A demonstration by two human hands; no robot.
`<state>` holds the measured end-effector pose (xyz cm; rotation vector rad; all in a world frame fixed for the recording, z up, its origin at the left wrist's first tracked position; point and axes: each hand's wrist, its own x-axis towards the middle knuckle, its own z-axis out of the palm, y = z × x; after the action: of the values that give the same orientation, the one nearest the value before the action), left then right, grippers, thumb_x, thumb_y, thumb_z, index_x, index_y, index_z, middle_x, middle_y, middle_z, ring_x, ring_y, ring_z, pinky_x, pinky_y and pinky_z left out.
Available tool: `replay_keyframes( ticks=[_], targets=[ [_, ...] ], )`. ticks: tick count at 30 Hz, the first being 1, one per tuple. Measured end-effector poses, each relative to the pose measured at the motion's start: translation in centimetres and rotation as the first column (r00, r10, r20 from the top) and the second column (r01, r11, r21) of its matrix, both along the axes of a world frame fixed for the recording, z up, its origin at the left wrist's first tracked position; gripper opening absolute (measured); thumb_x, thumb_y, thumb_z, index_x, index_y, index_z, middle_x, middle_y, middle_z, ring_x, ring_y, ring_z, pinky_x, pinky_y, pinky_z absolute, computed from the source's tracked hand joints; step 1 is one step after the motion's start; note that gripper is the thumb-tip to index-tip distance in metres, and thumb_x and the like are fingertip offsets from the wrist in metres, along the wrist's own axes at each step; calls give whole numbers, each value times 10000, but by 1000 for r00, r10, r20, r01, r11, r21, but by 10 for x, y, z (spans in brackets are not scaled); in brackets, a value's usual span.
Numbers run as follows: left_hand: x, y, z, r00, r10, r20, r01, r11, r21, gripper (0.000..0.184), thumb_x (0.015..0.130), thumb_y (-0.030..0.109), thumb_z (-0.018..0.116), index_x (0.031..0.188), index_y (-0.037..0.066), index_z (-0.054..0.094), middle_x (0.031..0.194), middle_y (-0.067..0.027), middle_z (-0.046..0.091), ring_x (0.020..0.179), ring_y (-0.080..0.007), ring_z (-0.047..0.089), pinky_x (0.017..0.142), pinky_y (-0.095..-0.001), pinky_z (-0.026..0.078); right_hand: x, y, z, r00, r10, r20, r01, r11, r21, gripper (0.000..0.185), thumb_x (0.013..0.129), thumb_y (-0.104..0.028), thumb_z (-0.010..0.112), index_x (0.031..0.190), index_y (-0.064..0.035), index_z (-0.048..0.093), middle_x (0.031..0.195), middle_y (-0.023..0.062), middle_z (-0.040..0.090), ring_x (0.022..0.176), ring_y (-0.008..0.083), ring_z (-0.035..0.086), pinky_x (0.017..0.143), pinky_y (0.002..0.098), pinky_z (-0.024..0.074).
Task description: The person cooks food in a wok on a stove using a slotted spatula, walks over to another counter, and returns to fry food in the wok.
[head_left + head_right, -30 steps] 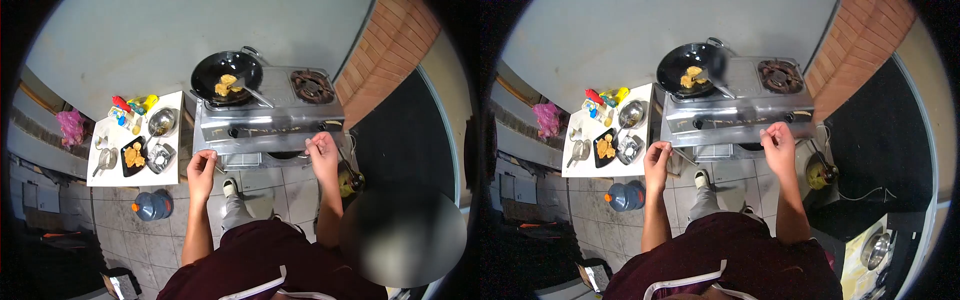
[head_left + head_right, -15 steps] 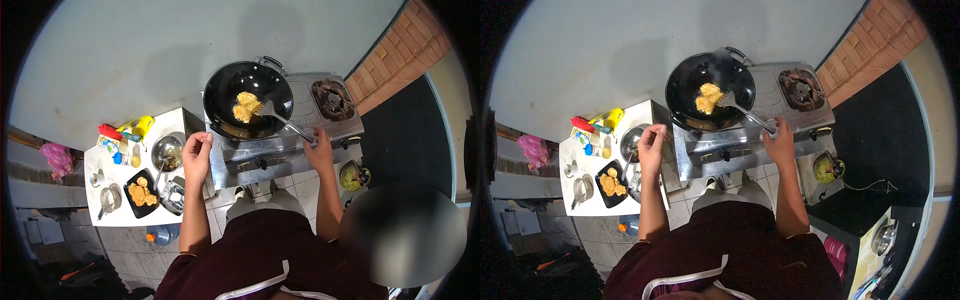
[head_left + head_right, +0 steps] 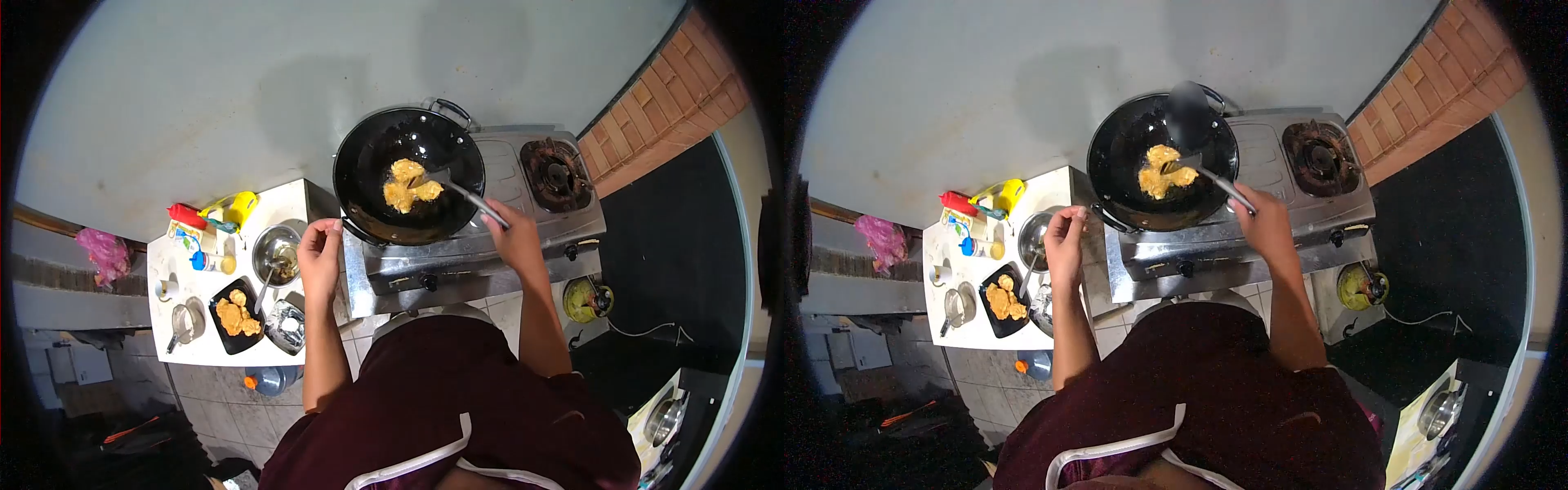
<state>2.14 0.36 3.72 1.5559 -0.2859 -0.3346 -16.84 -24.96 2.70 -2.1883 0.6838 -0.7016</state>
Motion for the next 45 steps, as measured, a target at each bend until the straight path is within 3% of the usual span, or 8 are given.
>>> replay_keyframes(
  ticks=[9, 12, 14, 17, 21, 29, 42, 45],
  targets=[
    [-3, -7, -10, 996, 83, 26, -84, 995, 52, 143, 881, 165, 614, 918, 26, 620, 789, 23, 578, 696, -59, 482, 654, -196, 385, 49, -29, 32, 987, 21, 157, -23, 1000, 10, 293, 776, -223, 706, 964, -1, 669, 828, 200, 660, 714, 304, 664, 640, 315, 499],
    [-6, -7, -13, 992, 118, 33, -121, 990, 73, 134, 888, 139, 608, 906, 7, 602, 772, 37, 563, 704, -37, 483, 646, -179, 387, 59, -34, 32, 979, -27, 200, 37, 998, -43, 263, 790, -200, 698, 960, -1, 672, 762, 173, 670, 660, 225, 670, 603, 283, 496],
    [-7, -5, -17, 991, 136, -1, -134, 981, 139, 171, 867, 199, 641, 901, 32, 621, 758, 37, 559, 676, -51, 467, 625, -196, 374, 64, -31, 32, 964, -100, 248, 57, 983, 174, 234, 807, -185, 686, 945, 3, 675, 679, 126, 664, 597, 130, 638, 559, 245, 479],
    [-8, -3, -21, 987, 157, -18, -153, 976, 154, 183, 868, 216, 643, 871, 35, 614, 733, 42, 542, 662, -48, 451, 609, -194, 359, 65, -24, 32, 971, -132, 199, 79, 964, 254, 218, 813, -182, 684, 926, 5, 675, 613, 78, 642, 555, 73, 586, 527, 226, 458],
    [-11, -2, -20, 981, 194, -22, -184, 957, 226, 179, 885, 181, 620, 815, 19, 589, 712, 45, 538, 643, -32, 441, 580, -181, 352, 63, -23, 25, 986, -113, 126, 80, 967, 243, 202, 815, -178, 681, 892, 8, 668, 613, 87, 636, 538, 91, 583, 514, 234, 452],
    [-12, -10, -24, 986, 167, 18, -165, 939, 302, 223, 885, 212, 620, 775, 24, 574, 656, 56, 489, 608, -31, 400, 545, -184, 324, 69, -22, 22, 955, -78, 287, 91, 995, -33, 147, 819, -145, 663, 862, -5, 656, 733, 158, 658, 638, 224, 660, 579, 287, 491],
    [-7, -9, -40, 989, 144, -24, -133, 959, 251, 249, 876, 222, 632, 779, -3, 585, 649, 45, 501, 595, -34, 407, 532, -192, 330, 73, -3, 15, 983, 43, 181, -53, 997, 54, 143, 818, -145, 664, 883, -18, 658, 744, 154, 661, 663, 250, 668, 578, 292, 497],
    [-6, -8, -45, 990, 137, -16, -129, 961, 245, 244, 874, 219, 634, 785, -3, 589, 650, 43, 506, 593, -33, 409, 530, -194, 332, 75, 0, 13, 962, -8, 273, 4, 1000, 15, 143, 819, -145, 664, 886, -18, 659, 741, 149, 662, 650, 242, 665, 566, 288, 494]
  ],
)
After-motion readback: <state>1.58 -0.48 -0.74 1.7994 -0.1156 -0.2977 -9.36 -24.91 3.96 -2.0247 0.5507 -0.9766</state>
